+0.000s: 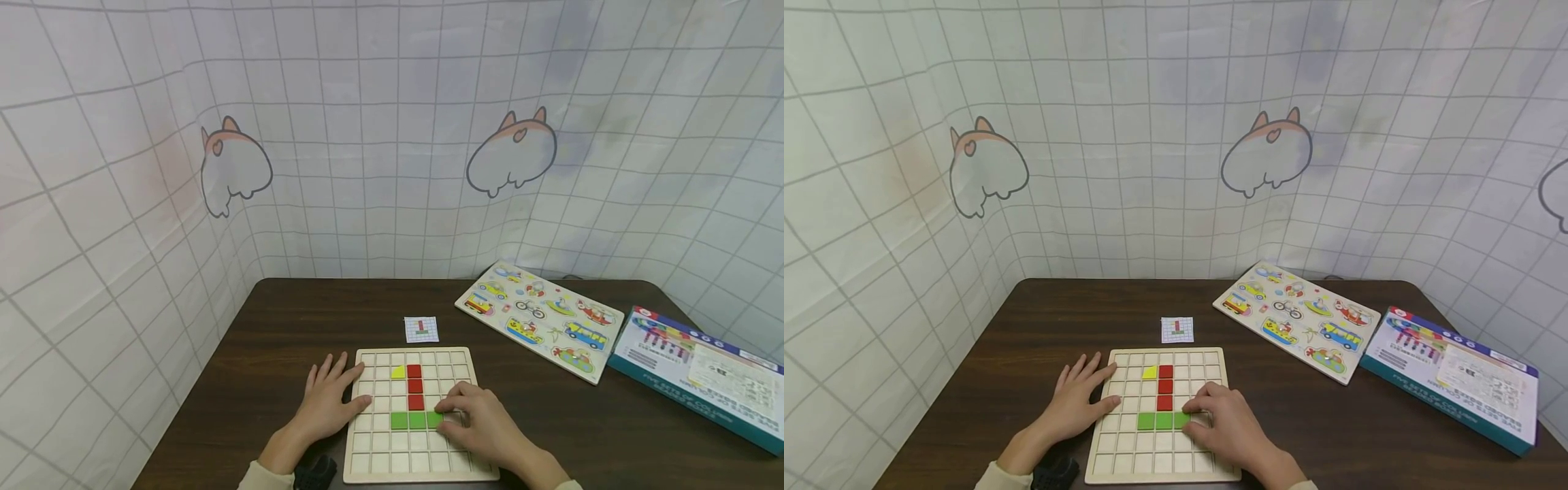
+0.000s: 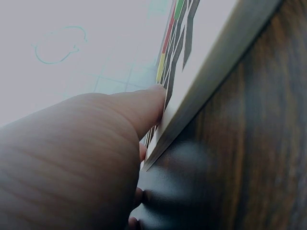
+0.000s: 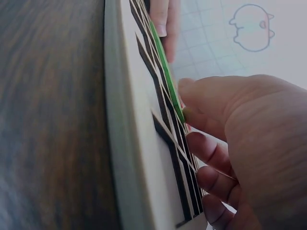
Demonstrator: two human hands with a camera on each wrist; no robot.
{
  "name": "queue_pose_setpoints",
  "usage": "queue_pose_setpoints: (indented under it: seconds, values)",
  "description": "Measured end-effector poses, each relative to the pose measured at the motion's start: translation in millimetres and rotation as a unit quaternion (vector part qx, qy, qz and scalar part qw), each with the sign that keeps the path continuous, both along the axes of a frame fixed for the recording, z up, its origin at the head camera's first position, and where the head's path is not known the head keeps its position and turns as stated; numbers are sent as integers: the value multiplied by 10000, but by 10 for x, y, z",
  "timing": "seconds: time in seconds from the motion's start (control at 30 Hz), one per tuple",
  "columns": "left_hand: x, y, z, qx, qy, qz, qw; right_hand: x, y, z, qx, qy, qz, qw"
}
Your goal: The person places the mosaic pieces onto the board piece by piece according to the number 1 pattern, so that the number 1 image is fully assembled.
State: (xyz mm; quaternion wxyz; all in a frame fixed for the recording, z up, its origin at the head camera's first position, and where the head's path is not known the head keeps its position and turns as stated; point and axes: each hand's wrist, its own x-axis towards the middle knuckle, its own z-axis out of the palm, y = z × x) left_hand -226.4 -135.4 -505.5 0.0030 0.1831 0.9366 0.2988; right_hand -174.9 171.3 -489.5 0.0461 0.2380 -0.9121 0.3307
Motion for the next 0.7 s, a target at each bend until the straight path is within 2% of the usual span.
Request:
queue_pose_setpoints:
  seconds: [0.23, 0.37, 0.5, 0.6, 0.7]
  values:
    - [-45, -33, -11, -50, -27, 70, 10000, -72, -38, -3, -224, -64, -74, 9997]
    - [-44, -33, -33, -39, -172, 83, 9998, -83, -23, -14, -528, -139, -276, 9981]
    - [-68, -3, 3, 20, -322, 60, 9995, -119, 9, 21, -761, -167, -440, 9960]
    - [-91, 23, 36, 18, -467, -21, 9989, -178, 62, 86, -619, -206, -412, 9970]
    - [-104, 33, 72, -11, -666, -143, 9977, -259, 147, 174, -254, -302, -482, 9981]
